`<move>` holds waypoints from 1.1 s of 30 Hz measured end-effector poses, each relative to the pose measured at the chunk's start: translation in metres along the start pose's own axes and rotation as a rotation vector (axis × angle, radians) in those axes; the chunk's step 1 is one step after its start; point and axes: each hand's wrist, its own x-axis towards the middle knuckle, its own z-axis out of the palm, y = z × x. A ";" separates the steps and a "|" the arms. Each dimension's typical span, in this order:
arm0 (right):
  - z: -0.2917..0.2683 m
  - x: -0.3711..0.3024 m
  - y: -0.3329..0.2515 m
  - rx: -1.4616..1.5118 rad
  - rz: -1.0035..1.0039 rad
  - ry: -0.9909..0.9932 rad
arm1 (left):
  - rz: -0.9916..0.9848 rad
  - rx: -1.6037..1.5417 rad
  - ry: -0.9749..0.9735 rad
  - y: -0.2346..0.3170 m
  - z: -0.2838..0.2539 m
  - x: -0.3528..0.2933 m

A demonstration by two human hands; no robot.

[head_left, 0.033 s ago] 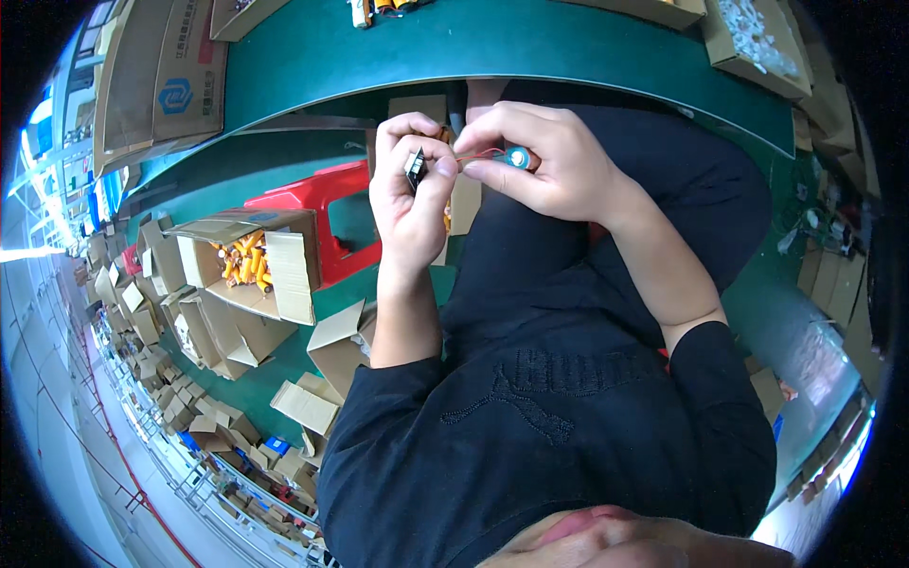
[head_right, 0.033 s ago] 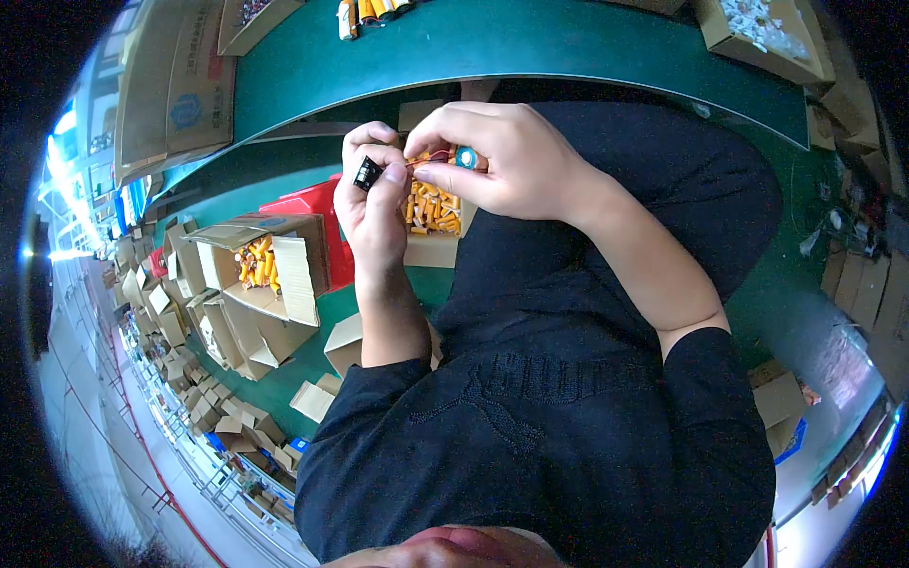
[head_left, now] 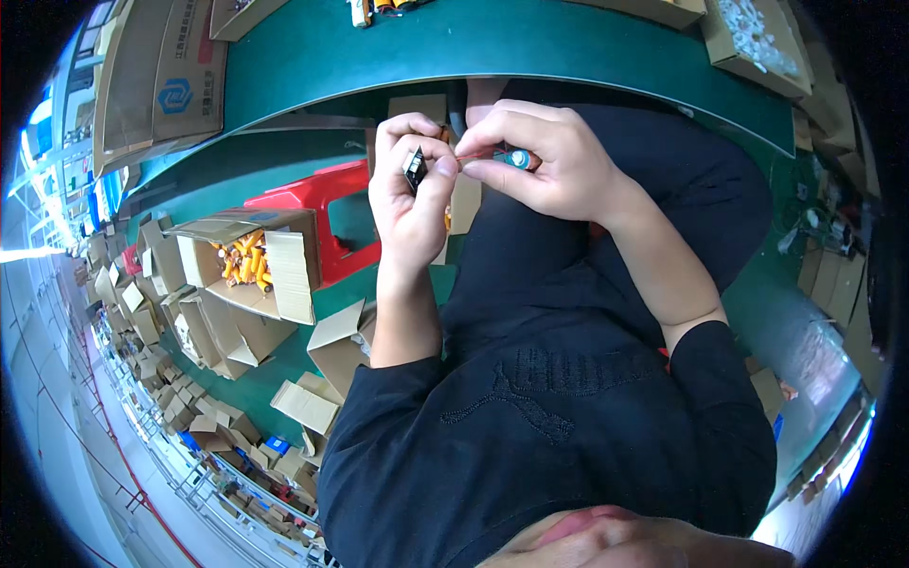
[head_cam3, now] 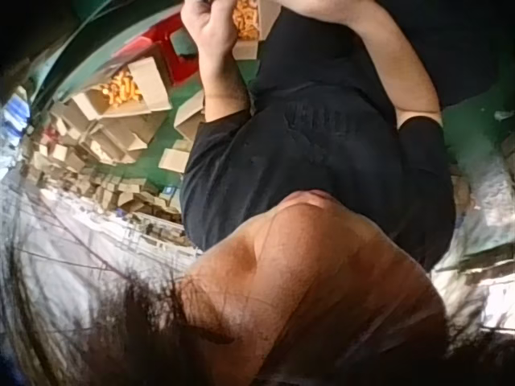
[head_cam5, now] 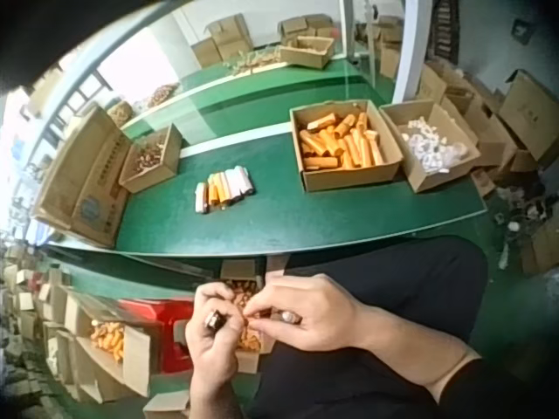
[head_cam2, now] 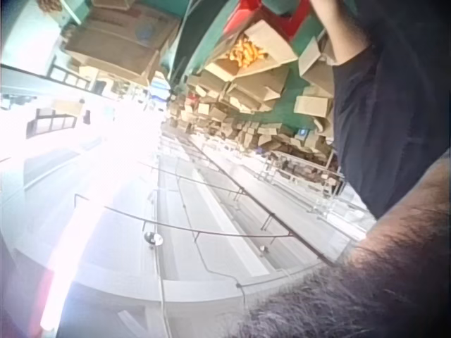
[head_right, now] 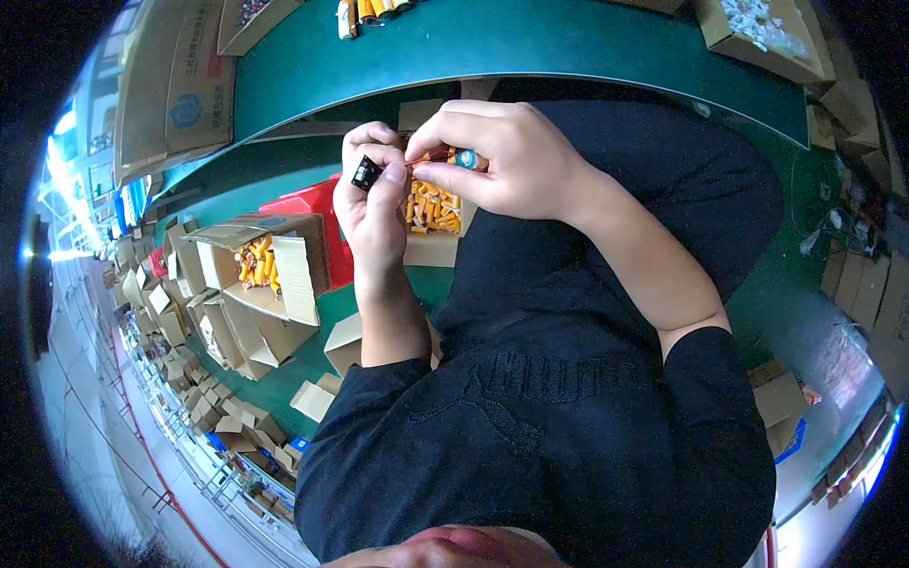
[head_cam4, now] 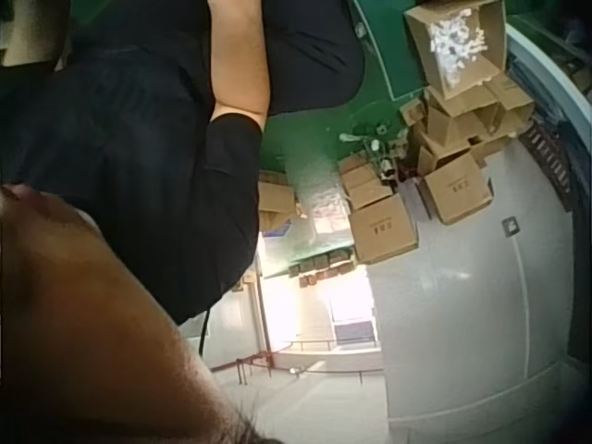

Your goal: Assembling small electronic components by inserting batteries into plastic housings.

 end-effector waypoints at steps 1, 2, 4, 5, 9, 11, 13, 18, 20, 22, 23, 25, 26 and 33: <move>0.000 0.000 0.000 0.001 0.002 0.000 | -0.003 0.000 0.000 0.000 0.000 0.000; -0.001 0.000 0.000 0.005 -0.004 0.000 | 0.004 0.010 -0.012 -0.001 -0.001 0.000; -0.004 0.000 0.000 0.010 -0.017 0.001 | 0.018 0.028 -0.036 -0.001 -0.002 0.001; -0.005 -0.001 -0.001 0.012 -0.023 0.002 | 0.026 0.037 -0.049 -0.002 -0.002 0.001; -0.007 -0.002 0.000 0.217 0.085 0.091 | 0.066 -0.262 -0.054 -0.002 0.004 0.000; -0.009 -0.003 -0.001 0.284 0.122 0.120 | 0.079 -0.363 -0.056 -0.003 0.008 -0.002; -0.013 -0.004 -0.002 0.522 0.263 0.125 | 0.131 -0.250 -0.046 -0.003 0.013 -0.003; -0.014 -0.004 -0.002 0.753 0.361 0.109 | 0.189 -0.131 -0.048 -0.006 0.018 -0.006; -0.012 -0.005 0.000 0.746 0.317 0.091 | 0.196 -0.125 -0.061 -0.008 0.019 -0.008; -0.012 -0.004 0.004 0.881 0.333 0.078 | 0.192 -0.134 -0.053 -0.008 0.021 -0.008; -0.012 -0.004 0.006 1.017 0.348 0.065 | 0.189 -0.143 -0.045 -0.007 0.022 -0.008; -0.011 -0.003 0.009 1.288 0.374 0.038 | 0.183 -0.161 -0.030 -0.007 0.023 -0.008; -0.010 -0.004 0.010 1.288 0.376 0.038 | 0.182 -0.161 -0.030 -0.008 0.023 -0.008; -0.009 -0.004 0.005 1.129 0.404 0.050 | 0.177 -0.122 -0.020 -0.011 0.023 -0.008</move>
